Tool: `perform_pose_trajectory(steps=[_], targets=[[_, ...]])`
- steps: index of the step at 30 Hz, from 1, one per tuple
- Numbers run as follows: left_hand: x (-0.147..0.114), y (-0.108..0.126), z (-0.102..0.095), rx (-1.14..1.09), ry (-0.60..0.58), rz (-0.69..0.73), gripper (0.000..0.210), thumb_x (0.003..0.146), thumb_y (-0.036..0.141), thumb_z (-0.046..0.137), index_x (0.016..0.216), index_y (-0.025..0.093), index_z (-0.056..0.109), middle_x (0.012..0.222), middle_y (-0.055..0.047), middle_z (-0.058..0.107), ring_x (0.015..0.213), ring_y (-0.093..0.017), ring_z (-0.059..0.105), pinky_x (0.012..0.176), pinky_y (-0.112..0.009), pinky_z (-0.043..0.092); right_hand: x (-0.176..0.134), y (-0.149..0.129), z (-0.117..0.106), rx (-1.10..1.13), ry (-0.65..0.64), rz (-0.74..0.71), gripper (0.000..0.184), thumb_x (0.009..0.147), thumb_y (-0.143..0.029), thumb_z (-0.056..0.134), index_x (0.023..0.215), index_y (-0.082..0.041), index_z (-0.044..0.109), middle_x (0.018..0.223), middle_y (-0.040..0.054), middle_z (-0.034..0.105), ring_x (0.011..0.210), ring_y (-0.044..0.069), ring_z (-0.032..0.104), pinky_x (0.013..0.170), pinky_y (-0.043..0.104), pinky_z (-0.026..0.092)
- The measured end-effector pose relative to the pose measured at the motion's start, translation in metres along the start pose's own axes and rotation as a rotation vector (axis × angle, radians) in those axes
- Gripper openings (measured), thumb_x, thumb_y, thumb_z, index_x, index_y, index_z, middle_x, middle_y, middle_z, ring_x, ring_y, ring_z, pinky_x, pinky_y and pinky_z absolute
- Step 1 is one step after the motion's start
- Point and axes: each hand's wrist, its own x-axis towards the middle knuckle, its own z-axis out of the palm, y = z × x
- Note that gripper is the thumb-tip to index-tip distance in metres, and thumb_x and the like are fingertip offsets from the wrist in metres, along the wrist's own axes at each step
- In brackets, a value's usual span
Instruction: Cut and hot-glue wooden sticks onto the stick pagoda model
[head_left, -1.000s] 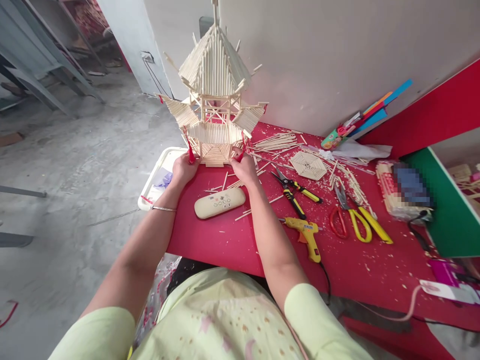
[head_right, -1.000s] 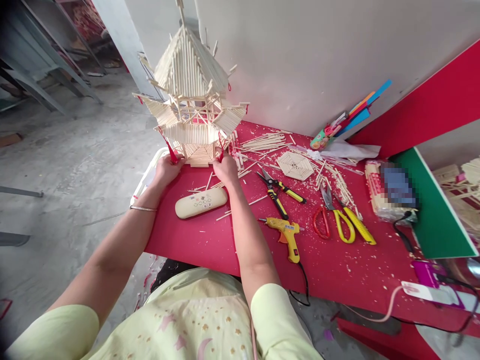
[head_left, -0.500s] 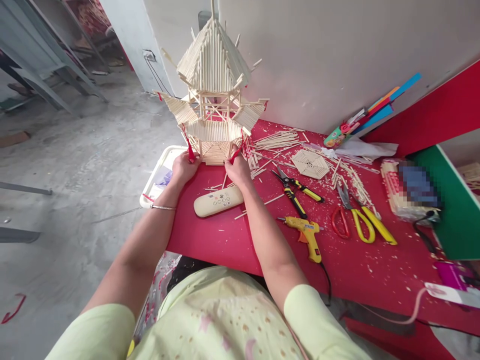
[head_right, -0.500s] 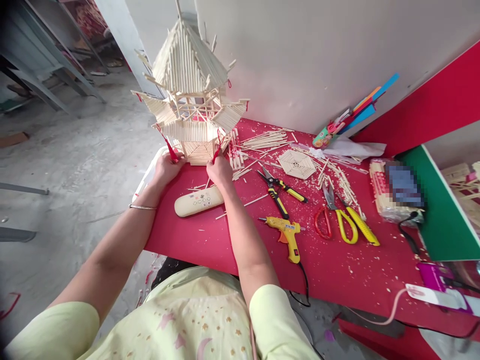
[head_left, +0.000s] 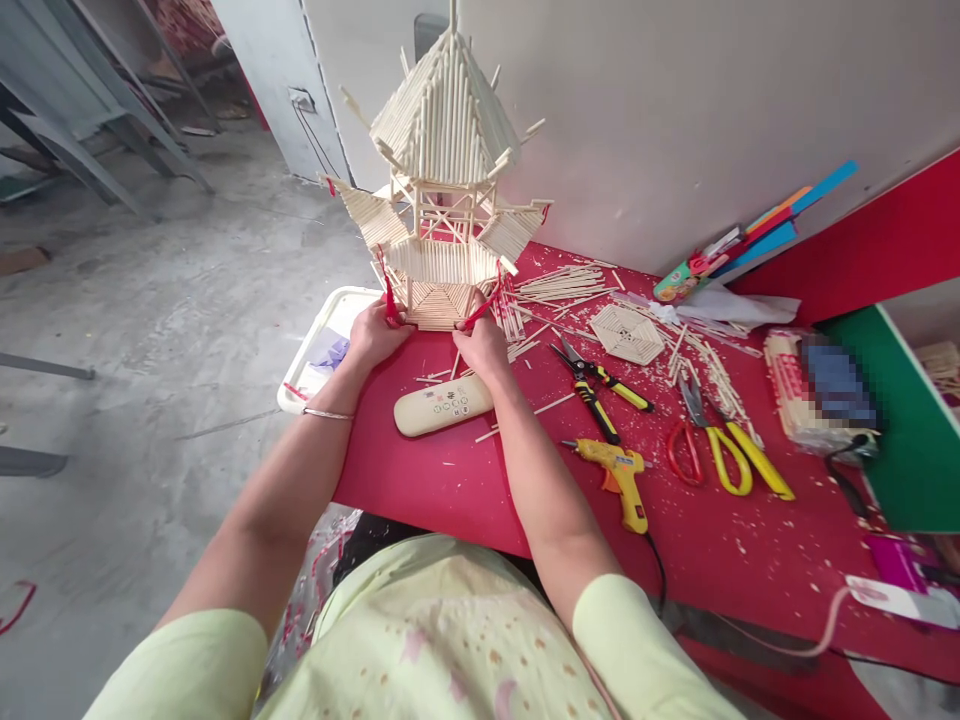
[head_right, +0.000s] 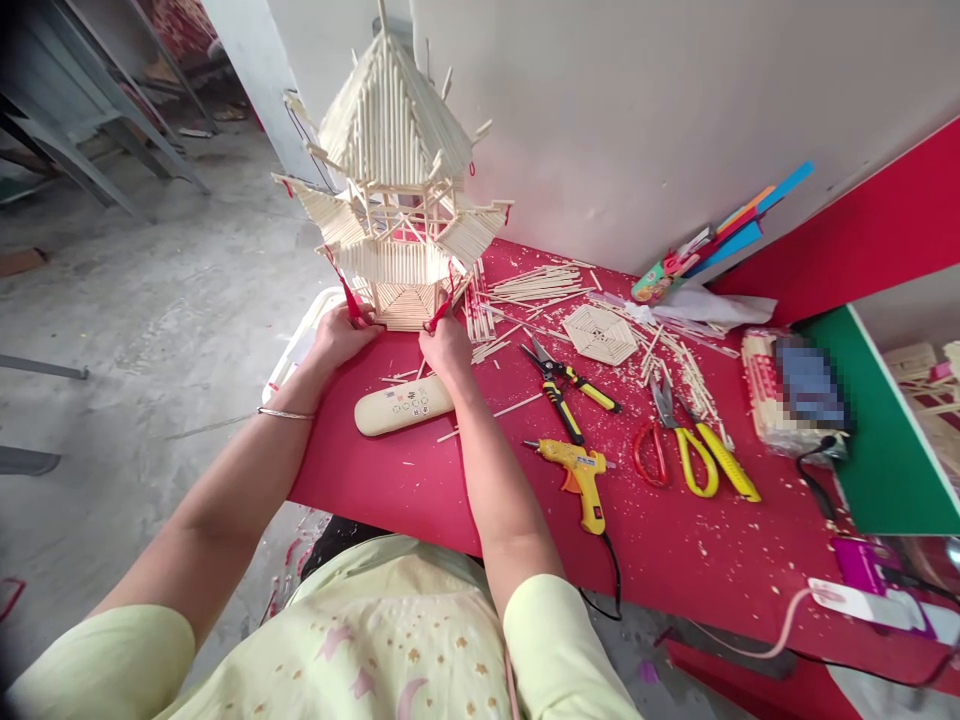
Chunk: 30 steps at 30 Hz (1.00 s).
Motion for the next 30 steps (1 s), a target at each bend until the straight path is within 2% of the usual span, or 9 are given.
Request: perform_pose_trajectory(steps=[9,15,22,30], targets=[[-0.0016,0.005,-0.0023,0.003,-0.006,-0.011,0.037,0.074,0.035,0.076,0.11,0.026,0.08,0.111,-0.003,0.074,0.103,-0.023,0.069,0.091,-0.031,0.055,0.001,0.0028,0.0042,0.011,-0.003,-0.006,0.093,0.092,-0.019,0.064,0.172,-0.023,0.016,0.104,0.0044,0.078,0.09,0.022,0.075,0.09,0.035,0.059],[-0.0008,0.0015,0.0005,0.023,-0.005,-0.006,0.038,0.074,0.037,0.077,0.111,0.026,0.08,0.113,-0.003,0.074,0.103,-0.024,0.069,0.092,-0.031,0.055,0.0009,0.0018,0.003,-0.017,-0.005,0.009,0.088,0.092,-0.02,0.062,0.171,-0.022,0.023,0.103,0.0056,0.079,0.092,0.023,0.075,0.089,0.034,0.059],[-0.0005,0.0007,0.0009,0.008,0.018,0.007,0.038,0.073,0.038,0.08,0.11,0.027,0.08,0.111,-0.002,0.074,0.1,-0.022,0.069,0.092,-0.031,0.054,0.0003,0.0007,0.0019,-0.001,-0.013,0.012,0.088,0.092,-0.019,0.063,0.171,-0.022,0.023,0.104,0.0048,0.079,0.092,0.022,0.075,0.089,0.033,0.059],[-0.001,0.0036,-0.0009,0.034,-0.01,-0.031,0.038,0.075,0.037,0.078,0.112,0.026,0.079,0.111,-0.003,0.073,0.102,-0.024,0.069,0.091,-0.031,0.055,0.0002,0.003,-0.0009,0.03,-0.034,-0.011,0.093,0.091,-0.016,0.06,0.173,-0.022,0.014,0.107,0.0054,0.078,0.092,0.021,0.074,0.09,0.032,0.059]])
